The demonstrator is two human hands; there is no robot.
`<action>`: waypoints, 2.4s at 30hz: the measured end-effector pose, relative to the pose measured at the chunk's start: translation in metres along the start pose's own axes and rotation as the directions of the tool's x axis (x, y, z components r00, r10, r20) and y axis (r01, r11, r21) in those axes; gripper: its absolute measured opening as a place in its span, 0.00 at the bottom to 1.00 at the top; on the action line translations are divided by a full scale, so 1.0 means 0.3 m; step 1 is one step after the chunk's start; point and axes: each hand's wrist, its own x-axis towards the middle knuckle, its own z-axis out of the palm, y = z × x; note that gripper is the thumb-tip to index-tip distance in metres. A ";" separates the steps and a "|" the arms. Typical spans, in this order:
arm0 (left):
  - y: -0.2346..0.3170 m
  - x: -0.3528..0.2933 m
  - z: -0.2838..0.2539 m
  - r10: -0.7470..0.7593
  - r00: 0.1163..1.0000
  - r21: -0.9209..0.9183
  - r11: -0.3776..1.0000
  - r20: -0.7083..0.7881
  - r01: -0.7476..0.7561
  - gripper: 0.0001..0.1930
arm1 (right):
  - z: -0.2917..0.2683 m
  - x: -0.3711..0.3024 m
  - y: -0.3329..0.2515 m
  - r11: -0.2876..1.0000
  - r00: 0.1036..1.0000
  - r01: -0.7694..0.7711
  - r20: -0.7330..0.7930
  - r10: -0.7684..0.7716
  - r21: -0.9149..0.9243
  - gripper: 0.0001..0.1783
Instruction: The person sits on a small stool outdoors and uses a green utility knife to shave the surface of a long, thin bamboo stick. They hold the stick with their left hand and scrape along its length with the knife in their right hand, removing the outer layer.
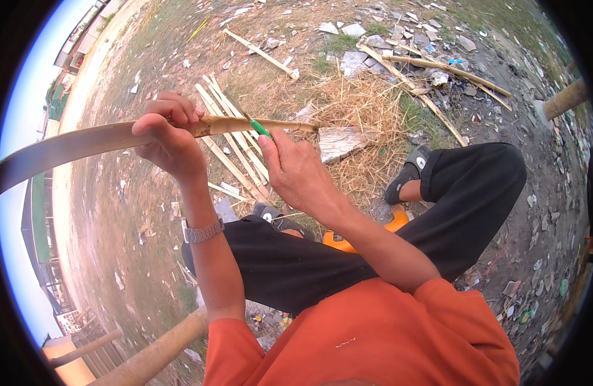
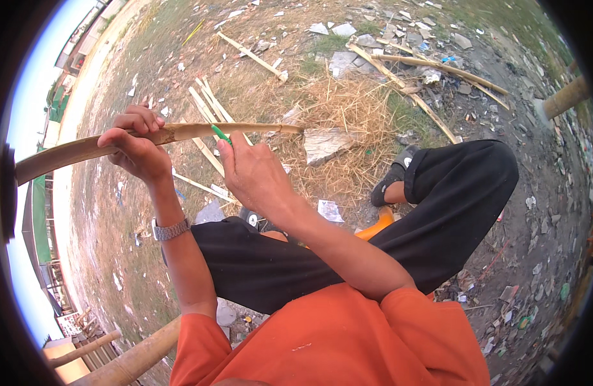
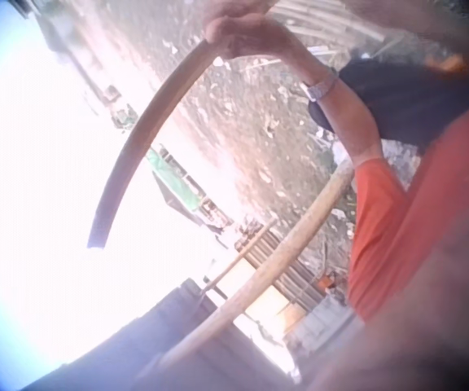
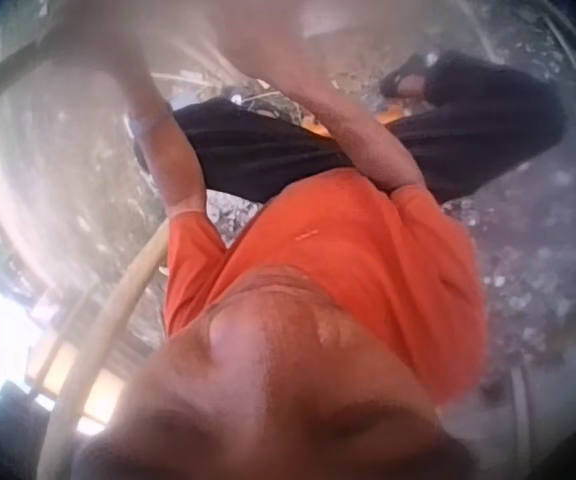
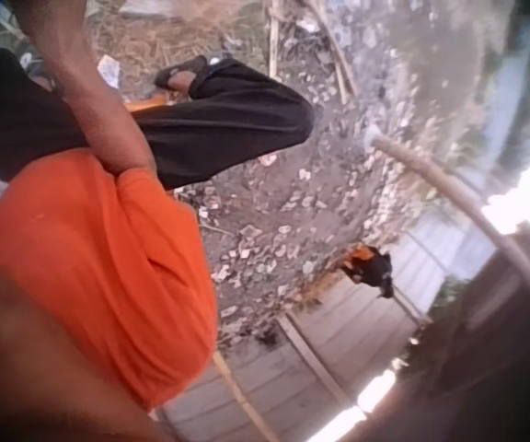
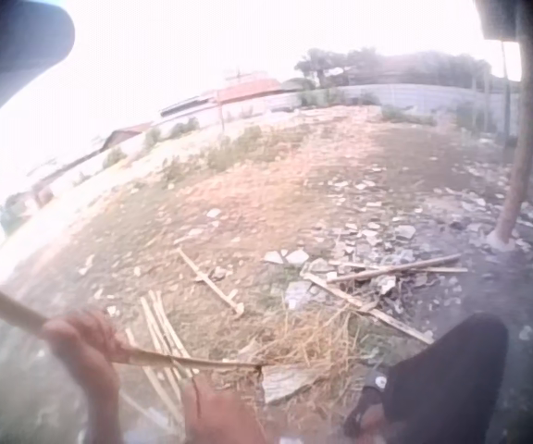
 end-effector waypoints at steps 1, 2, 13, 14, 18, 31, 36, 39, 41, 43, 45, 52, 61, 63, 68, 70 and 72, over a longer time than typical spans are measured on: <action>0.001 0.002 -0.004 0.017 1.000 0.040 0.999 -0.015 -0.017 0.34 | 0.009 -0.003 0.002 0.999 0.999 0.027 -0.040 -0.028 -0.027 0.17; -0.004 -0.004 -0.013 0.005 1.000 -0.020 1.000 0.012 -0.005 0.34 | 0.009 -0.006 0.001 0.998 0.999 0.026 -0.017 -0.027 -0.056 0.17; -0.016 -0.029 -0.046 -0.056 0.998 -0.252 0.966 -0.003 0.054 0.28 | 0.073 -0.091 0.102 0.980 0.999 -0.031 -0.021 0.027 -0.196 0.14; -0.009 -0.041 -0.032 -0.066 0.998 -0.246 0.967 0.004 0.065 0.28 | 0.081 -0.106 0.091 0.987 0.999 -0.025 -0.023 0.022 -0.159 0.15; 0.007 -0.020 -0.016 -0.068 0.997 -0.257 0.965 -0.032 0.057 0.27 | 0.121 -0.075 0.172 0.980 0.998 -0.046 -0.058 0.036 -0.193 0.15; -0.040 -0.014 -0.057 -0.146 0.985 -0.267 0.957 -0.091 0.117 0.24 | 0.093 -0.008 0.230 0.969 0.992 -0.124 -0.017 0.124 -0.214 0.18; -0.008 -0.004 0.003 -0.145 0.984 -0.254 0.961 -0.106 0.114 0.24 | 0.141 -0.014 0.343 0.934 0.983 -0.148 -0.148 0.105 -0.324 0.17; -0.021 -0.004 -0.034 -0.166 0.977 -0.240 0.962 -0.131 0.131 0.24 | 0.142 0.001 0.391 0.932 0.986 -0.148 -0.118 0.115 -0.330 0.16; -0.023 -0.016 -0.015 -0.161 0.978 -0.220 0.967 -0.130 0.130 0.24 | 0.135 0.016 0.302 0.978 0.996 -0.075 -0.071 0.062 -0.194 0.17; -0.022 -0.011 -0.013 -0.162 0.977 -0.222 0.966 -0.135 0.130 0.24 | 0.138 0.012 0.237 0.979 0.994 -0.107 0.004 0.109 -0.171 0.20; -0.038 -0.005 -0.020 -0.176 0.974 -0.246 0.960 -0.141 0.138 0.23 | 0.169 0.016 0.347 0.948 0.978 -0.208 -0.067 0.197 -0.240 0.20; -0.025 -0.017 -0.017 -0.188 0.967 -0.202 0.968 -0.170 0.153 0.23 | 0.176 0.028 0.353 0.977 0.988 -0.106 -0.129 0.083 -0.185 0.17; -0.023 -0.010 -0.019 -0.206 0.959 -0.164 0.971 -0.194 0.175 0.22 | 0.145 0.027 0.377 0.952 0.969 -0.247 -0.026 0.247 -0.180 0.19; -0.030 -0.007 0.006 -0.202 0.964 -0.183 0.968 -0.175 0.170 0.22 | 0.140 0.039 0.333 0.975 0.983 -0.168 0.052 0.177 -0.148 0.21; -0.013 0.021 0.006 -0.199 0.961 -0.196 0.967 -0.190 0.161 0.23 | 0.221 0.036 0.673 0.863 0.907 -0.414 -0.051 0.418 -0.291 0.22; -0.022 -0.005 -0.001 -0.213 0.955 -0.192 0.966 -0.206 0.174 0.23 | 0.191 0.006 0.588 0.863 0.907 -0.416 -0.060 0.417 -0.287 0.23; -0.026 0.011 0.016 -0.194 0.956 -0.188 0.970 -0.220 0.153 0.22 | 0.210 -0.003 0.582 0.874 0.900 -0.436 -0.102 0.424 -0.212 0.23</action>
